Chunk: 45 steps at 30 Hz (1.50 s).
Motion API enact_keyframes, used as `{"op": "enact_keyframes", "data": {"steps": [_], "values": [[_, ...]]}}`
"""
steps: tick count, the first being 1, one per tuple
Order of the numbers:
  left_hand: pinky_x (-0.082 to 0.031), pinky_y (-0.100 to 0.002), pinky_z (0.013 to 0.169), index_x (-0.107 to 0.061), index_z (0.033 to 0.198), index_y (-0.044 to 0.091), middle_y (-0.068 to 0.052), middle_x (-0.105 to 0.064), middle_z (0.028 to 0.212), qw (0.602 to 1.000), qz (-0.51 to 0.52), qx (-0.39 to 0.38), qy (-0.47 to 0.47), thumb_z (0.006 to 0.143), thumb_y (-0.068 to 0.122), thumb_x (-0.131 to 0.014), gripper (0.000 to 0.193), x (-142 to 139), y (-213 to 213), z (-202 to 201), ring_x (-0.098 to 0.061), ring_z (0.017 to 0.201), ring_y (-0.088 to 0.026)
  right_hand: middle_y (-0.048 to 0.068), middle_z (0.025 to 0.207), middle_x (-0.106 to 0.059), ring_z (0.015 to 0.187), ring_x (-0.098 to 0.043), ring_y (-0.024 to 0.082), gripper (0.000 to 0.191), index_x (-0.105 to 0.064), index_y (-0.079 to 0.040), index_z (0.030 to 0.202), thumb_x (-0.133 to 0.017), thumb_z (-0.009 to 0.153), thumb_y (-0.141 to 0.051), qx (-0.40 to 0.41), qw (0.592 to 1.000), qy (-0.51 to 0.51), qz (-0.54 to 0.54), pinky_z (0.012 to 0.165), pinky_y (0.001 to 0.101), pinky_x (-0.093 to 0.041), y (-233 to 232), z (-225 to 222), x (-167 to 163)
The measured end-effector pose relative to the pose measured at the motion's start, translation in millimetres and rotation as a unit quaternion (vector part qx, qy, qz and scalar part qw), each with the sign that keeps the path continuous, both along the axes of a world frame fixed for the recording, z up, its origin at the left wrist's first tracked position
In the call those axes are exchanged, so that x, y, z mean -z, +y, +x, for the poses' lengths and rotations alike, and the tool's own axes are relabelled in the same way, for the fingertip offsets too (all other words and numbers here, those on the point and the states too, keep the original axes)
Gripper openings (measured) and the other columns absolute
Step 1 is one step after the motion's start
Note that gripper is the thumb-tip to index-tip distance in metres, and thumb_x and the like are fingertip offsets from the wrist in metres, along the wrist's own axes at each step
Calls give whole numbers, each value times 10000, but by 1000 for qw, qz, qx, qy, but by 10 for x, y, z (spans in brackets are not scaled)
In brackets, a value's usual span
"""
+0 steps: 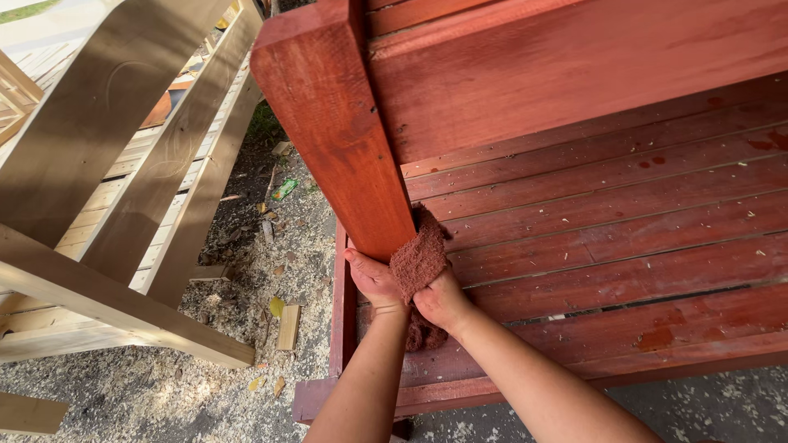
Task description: The person wipes a reddish-brown wooden bench with a cloth, cleaning the slats and frame. They dip the cloth into a bucket of liquid and continue wiping different sections of the bench surface and edges.
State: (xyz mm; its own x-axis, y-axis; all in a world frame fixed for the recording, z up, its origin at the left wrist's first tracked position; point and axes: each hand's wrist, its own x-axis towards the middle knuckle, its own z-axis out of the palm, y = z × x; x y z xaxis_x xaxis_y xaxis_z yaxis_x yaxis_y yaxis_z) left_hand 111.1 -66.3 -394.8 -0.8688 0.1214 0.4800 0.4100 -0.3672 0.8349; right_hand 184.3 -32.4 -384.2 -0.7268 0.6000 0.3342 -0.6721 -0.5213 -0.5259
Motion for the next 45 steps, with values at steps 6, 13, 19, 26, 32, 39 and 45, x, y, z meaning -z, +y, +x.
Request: {"op": "enact_keyframes", "data": {"steps": [6, 13, 19, 26, 32, 39, 45], "values": [[-471, -383, 1063, -522, 1391, -73, -194, -648, 1325, 999, 20, 41, -1, 1101, 526, -214, 733, 1, -20, 33, -616, 1203, -280, 43, 1518, -429, 1430, -408, 163, 627, -320, -45, 1551, -609, 997, 1, 158, 951, -29, 263, 1235, 337, -337, 94, -118, -233], [-466, -391, 1090, -514, 1405, -69, -194, -636, 1342, 999, 17, 46, -21, 1095, 557, -209, 762, -43, -35, 7, -605, 1218, -287, 117, 1379, -592, 1269, -555, 226, 501, -491, 10, 1425, -622, 958, -115, -6, 1000, 7, -3, 1119, 373, -434, 79, -71, -212], [-456, -399, 1103, -463, 1445, -62, -198, -596, 1364, 996, 59, 59, 18, 1080, 572, -239, 765, -114, -32, 67, -575, 1249, -293, 110, 1458, -522, 1361, -499, 223, 538, -446, 0, 1462, -666, 976, -75, 296, 854, -97, 417, 1197, 360, -396, -20, 33, -173], [-443, -374, 1124, -503, 1420, -69, -196, -621, 1386, 993, 49, 105, -17, 1088, 580, -259, 768, -141, -68, 34, -593, 1274, -293, 139, 1352, -659, 1289, -610, 245, 447, -552, -12, 1380, -685, 955, -45, 289, 847, -136, 425, 1163, 378, -480, 197, -174, -346], [-476, -361, 1102, -522, 1425, -49, -205, -653, 1362, 999, 1, 36, -15, 1069, 625, -239, 813, -140, -73, 36, -627, 1258, -291, 161, 1347, -608, 1292, -571, 257, 585, -457, 12, 1438, -626, 878, -10, 83, 948, -30, 306, 1186, 396, -453, 208, -105, -607], [-423, -387, 1133, -476, 1443, -70, -209, -603, 1405, 989, 53, 131, -49, 1079, 558, -250, 760, -173, -70, 21, -579, 1289, -303, 173, 1375, -586, 1328, -535, 287, 501, -492, 37, 1403, -576, 981, -219, 261, 850, -170, 425, 1172, 395, -409, -76, 174, -729], [-474, -387, 1084, -524, 1400, -82, -226, -645, 1337, 999, 17, 41, 3, 1096, 562, -196, 784, -118, -67, 87, -621, 1219, -308, 161, 1548, -487, 1462, -432, 264, 541, -447, 14, 1504, -299, 1118, -335, 210, 906, -104, 353, 1233, 374, -339, 173, -120, -584]]}}
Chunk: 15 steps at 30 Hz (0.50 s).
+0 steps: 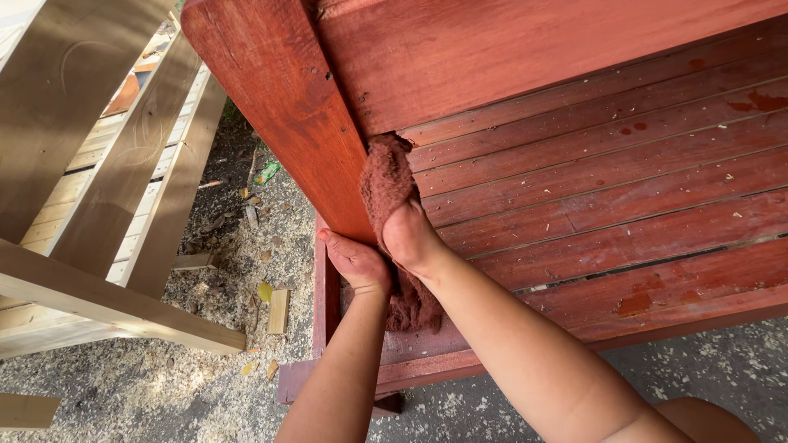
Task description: The person wipes a reddish-brown wooden bench with a cloth, cleaning the slats and frame. They dip the cloth into a bucket of liquid and continue wiping different sections of the bench surface and edges.
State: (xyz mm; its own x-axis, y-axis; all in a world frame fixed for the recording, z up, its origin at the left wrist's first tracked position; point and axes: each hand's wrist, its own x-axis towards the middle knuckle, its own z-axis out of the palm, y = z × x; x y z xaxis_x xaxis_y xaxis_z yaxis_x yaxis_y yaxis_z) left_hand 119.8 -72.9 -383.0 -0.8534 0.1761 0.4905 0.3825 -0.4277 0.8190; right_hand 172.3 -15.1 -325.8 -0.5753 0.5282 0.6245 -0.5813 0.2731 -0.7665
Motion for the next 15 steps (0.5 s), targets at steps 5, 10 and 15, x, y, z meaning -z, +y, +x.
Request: {"op": "enact_keyframes", "data": {"steps": [5, 10, 15], "values": [[-476, -376, 1061, -523, 1386, -90, -224, -643, 1324, 999, -4, -15, -35, 1104, 528, -209, 749, 74, 18, -34, -612, 1191, -295, 137, 1554, -497, 1440, -445, 237, 582, -460, -1, 1503, -305, 1096, -386, -34, 992, 27, -120, 1210, 368, -337, -178, 137, 538], [-459, -365, 1069, -504, 1405, -94, -220, -611, 1349, 998, 38, -2, -55, 1118, 490, -254, 698, 148, 42, -83, -578, 1185, -278, 113, 1560, -507, 1417, -457, 209, 623, -473, -16, 1503, -311, 1073, -437, -82, 927, -105, -351, 1187, 362, -335, -284, 305, 957], [-437, -370, 1081, -489, 1416, -90, -216, -597, 1365, 998, 28, -8, -50, 1125, 473, -269, 671, 111, 19, -55, -560, 1201, -281, 81, 1580, -493, 1427, -440, 185, 652, -461, -33, 1514, -299, 1053, -466, -127, 886, -166, -414, 1184, 350, -314, -160, 245, 781]]}}
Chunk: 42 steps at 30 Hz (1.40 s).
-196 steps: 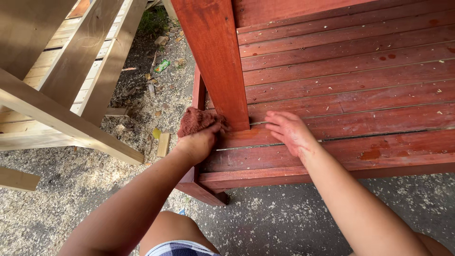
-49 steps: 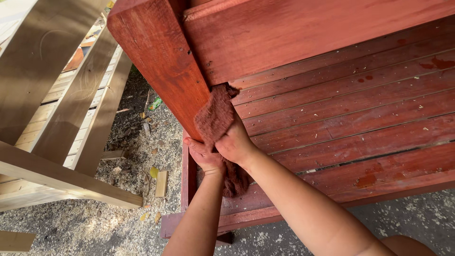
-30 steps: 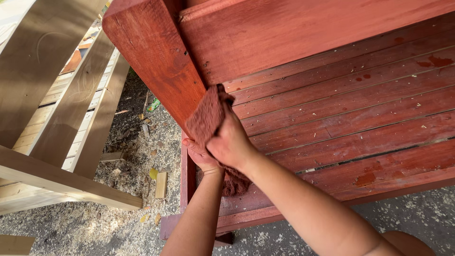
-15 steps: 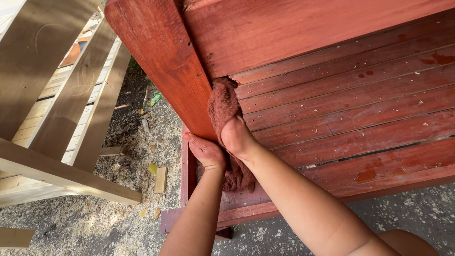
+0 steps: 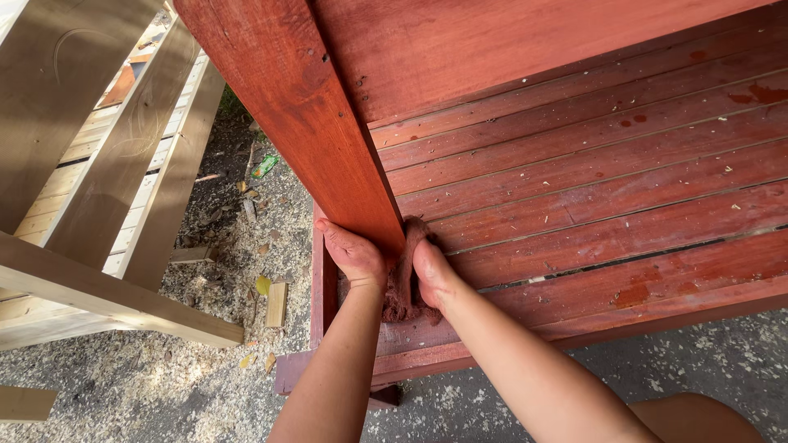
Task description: The person wipes a reddish-brown wooden bench with a cloth, cleaning the slats and frame. They dip the cloth into a bucket of liquid and continue wiping different sections of the bench surface and edges.
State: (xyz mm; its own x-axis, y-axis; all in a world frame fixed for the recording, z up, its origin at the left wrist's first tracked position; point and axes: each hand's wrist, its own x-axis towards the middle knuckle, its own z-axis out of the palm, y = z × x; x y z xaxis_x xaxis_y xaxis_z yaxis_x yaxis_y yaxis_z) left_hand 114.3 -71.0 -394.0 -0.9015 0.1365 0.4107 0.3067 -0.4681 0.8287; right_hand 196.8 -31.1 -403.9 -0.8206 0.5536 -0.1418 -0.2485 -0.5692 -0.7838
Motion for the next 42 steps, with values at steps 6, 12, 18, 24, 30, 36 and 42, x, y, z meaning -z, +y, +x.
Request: {"op": "enact_keyframes", "data": {"steps": [6, 12, 18, 24, 30, 36, 42], "values": [[-425, -370, 1132, -463, 1469, -53, -188, -588, 1416, 998, -7, 12, 65, 1118, 512, -218, 709, -76, -29, 41, -564, 1291, -287, 96, 1628, -413, 1504, -371, 208, 642, -372, -15, 1560, -322, 1088, -449, -34, 973, 192, 121, 1257, 369, -265, 267, -198, -659], [-445, -375, 1095, -486, 1427, -80, -201, -603, 1375, 999, 17, 33, -18, 1110, 518, -244, 719, -7, 16, -2, -575, 1227, -279, 128, 1546, -509, 1425, -449, 238, 739, -467, -16, 1505, -268, 1055, -568, -33, 994, 74, 78, 1189, 406, -340, 287, -252, -480], [-475, -352, 1048, -519, 1391, -70, -177, -644, 1301, 1000, 0, 12, 19, 1105, 518, -233, 713, 60, 25, -23, -608, 1166, -252, 94, 1538, -542, 1412, -473, 225, 707, -517, -42, 1470, -203, 1067, -531, -25, 997, -54, 47, 1174, 384, -326, 217, -170, 34], [-466, -353, 1036, -548, 1316, -106, -190, -631, 1253, 1000, 16, 6, 4, 1131, 484, -247, 687, 80, 35, -33, -570, 1107, -239, 67, 1534, -536, 1422, -469, 208, 548, -498, -51, 1476, -286, 1072, -353, -14, 999, -36, -18, 1199, 375, -342, 13, 51, 116], [-462, -338, 1049, -541, 1342, -74, -166, -628, 1282, 995, 72, 57, -32, 1108, 462, -241, 657, 109, 62, -61, -582, 1142, -227, 119, 1469, -588, 1373, -499, 239, 581, -538, 10, 1438, -286, 1103, -393, 31, 997, -69, 7, 1161, 393, -356, 99, -126, -47], [-469, -350, 1053, -556, 1367, -79, -183, -657, 1290, 999, -24, 14, 26, 1144, 461, -236, 666, 115, 29, -58, -609, 1161, -258, 108, 1635, -379, 1507, -320, 212, 572, -345, -6, 1557, -302, 1080, -317, -5, 985, 8, 173, 1238, 353, -225, -86, 159, 141], [-362, -346, 1164, -431, 1510, -27, -159, -538, 1464, 992, -16, 124, 20, 1124, 437, -228, 637, 65, -131, -85, -506, 1342, -248, 150, 1453, -518, 1362, -453, 234, 482, -396, 34, 1495, -440, 1092, -227, 155, 893, 25, 422, 1153, 343, -363, 99, -119, -208]]}}
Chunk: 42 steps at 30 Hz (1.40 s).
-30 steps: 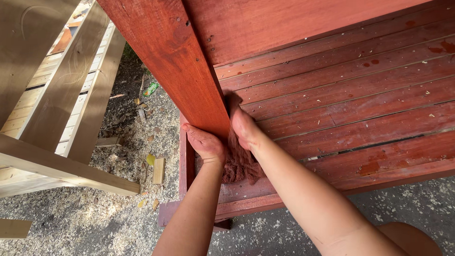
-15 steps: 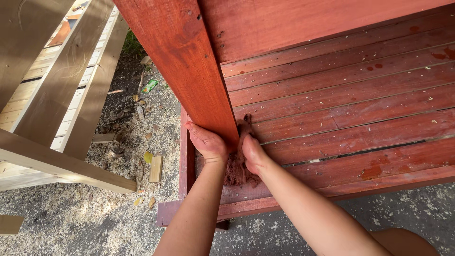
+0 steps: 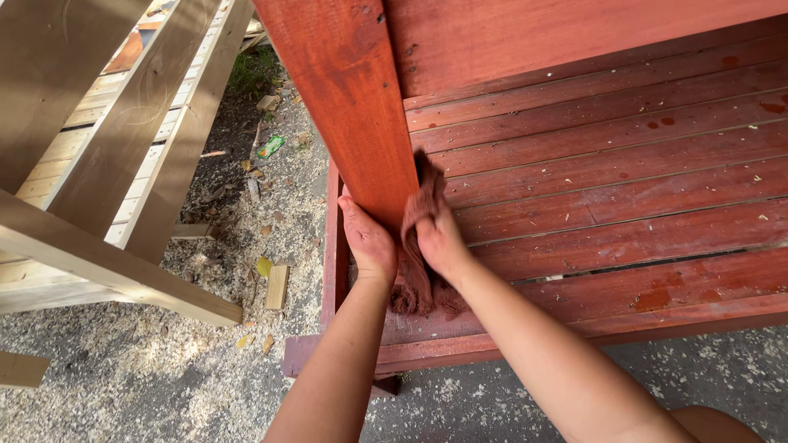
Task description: The person wipes a reddish-brown wooden bench with a cloth, cleaning the slats and frame. They dip the cloth into a bucket of liquid and continue wiping different sections of the bench surface and edges.
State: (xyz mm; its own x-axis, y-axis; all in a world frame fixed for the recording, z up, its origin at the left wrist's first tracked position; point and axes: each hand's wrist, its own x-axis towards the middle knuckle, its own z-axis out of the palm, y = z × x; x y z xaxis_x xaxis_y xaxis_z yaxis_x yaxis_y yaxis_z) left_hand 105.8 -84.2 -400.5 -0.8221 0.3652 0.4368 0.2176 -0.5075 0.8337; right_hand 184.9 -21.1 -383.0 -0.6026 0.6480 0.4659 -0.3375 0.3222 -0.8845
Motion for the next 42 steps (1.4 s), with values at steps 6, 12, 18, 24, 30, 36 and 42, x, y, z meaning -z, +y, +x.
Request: {"op": "enact_keyframes", "data": {"steps": [6, 12, 18, 24, 30, 36, 42], "values": [[-360, -378, 1181, -443, 1506, -13, -165, -515, 1497, 986, -119, -82, 79, 1132, 398, -262, 585, 9, -279, -176, -491, 1371, -257, 131, 1283, -681, 1198, -634, 244, 392, -557, -10, 1367, -487, 1049, -230, -109, 981, -45, -152, 1033, 395, -524, 128, -86, 132], [-382, -361, 1164, -553, 1376, -9, -153, -560, 1384, 989, -130, -72, -5, 1115, 385, -321, 527, 123, -411, -209, -532, 1321, -241, 118, 1315, -697, 1209, -666, 258, 400, -596, -62, 1339, -448, 1017, -248, -132, 863, -141, -466, 1013, 445, -555, 253, 44, 358], [-453, -347, 1008, -607, 1324, 13, -123, -617, 1162, 986, -146, -51, -63, 1102, 434, -352, 540, 41, -526, -253, -560, 1096, -207, 151, 1450, -526, 1267, -608, 328, 656, -405, -28, 1423, -707, 845, 36, -161, 981, -98, -49, 1016, 508, -526, 342, 55, 36], [-459, -317, 983, -589, 1322, 43, -75, -636, 1162, 988, -124, -53, -80, 1079, 445, -353, 525, -19, -555, -320, -570, 1086, -166, 132, 1494, -426, 1279, -551, 363, 820, -221, -138, 1582, -681, 905, -99, -120, 908, 176, -361, 866, 616, -546, -33, -166, 107], [-463, -311, 956, -588, 1307, 35, -51, -625, 1260, 989, -113, -75, -60, 1076, 420, -383, 494, 109, -536, -250, -558, 1066, -163, 96, 1494, -454, 1344, -513, 325, 1071, -272, -130, 1494, -893, 624, -199, 15, 995, -85, -42, 964, 583, -543, -171, -38, 461], [-489, -318, 978, -601, 1290, 14, -86, -642, 1218, 989, -101, -104, -37, 1094, 367, -437, 436, 126, -567, -296, -583, 1064, -169, 130, 1497, -427, 1325, -512, 376, 1232, -164, -110, 1558, -950, 689, -489, -114, 938, 150, -291, 990, 636, -534, -88, -236, 226], [-487, -321, 980, -603, 1273, -8, -101, -621, 1206, 986, -103, -131, -11, 1090, 357, -441, 440, 43, -560, -255, -588, 1078, -182, 155, 1518, -393, 1284, -453, 546, 941, -149, -201, 1565, -595, 878, -666, -70, 935, 214, -274, 941, 755, -465, -203, -268, 173]]}}
